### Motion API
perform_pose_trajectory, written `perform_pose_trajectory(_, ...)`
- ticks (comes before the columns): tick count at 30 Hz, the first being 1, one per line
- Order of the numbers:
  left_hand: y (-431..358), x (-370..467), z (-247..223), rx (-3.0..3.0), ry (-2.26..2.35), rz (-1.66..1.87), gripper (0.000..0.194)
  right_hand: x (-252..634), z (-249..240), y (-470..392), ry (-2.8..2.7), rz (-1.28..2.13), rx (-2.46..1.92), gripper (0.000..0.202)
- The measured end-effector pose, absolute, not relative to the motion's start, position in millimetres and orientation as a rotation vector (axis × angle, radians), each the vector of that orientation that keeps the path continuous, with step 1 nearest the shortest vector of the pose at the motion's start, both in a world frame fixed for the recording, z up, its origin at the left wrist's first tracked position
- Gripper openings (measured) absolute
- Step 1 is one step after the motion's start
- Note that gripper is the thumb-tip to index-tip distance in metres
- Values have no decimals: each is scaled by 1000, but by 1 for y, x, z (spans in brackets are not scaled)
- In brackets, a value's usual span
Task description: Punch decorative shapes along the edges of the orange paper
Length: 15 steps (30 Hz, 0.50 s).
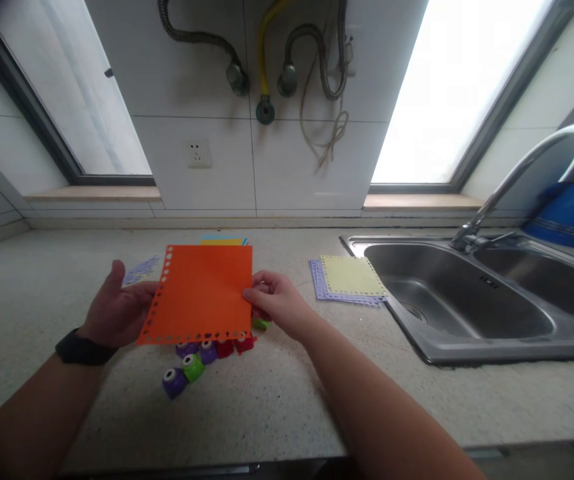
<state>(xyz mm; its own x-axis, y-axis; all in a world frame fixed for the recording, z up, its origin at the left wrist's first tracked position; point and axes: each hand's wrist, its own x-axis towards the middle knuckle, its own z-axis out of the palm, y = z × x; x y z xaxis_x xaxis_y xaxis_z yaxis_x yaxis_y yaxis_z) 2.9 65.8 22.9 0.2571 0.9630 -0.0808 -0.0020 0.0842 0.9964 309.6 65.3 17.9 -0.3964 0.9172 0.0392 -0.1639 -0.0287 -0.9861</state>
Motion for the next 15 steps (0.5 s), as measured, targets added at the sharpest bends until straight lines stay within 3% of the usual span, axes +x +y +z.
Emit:
perform_pose_trajectory(6,70,19,10,1216,754,987,95,302,13,68,-1310,1478,-800,40)
perform_pose_trajectory(10,73,32,3,1405,859,975,67,293,10,65,-1341,1475,-798,33)
perform_pose_trajectory(15,75,38,-2,1486,930,943,52,285,9,61,-1381,1507,-760,32)
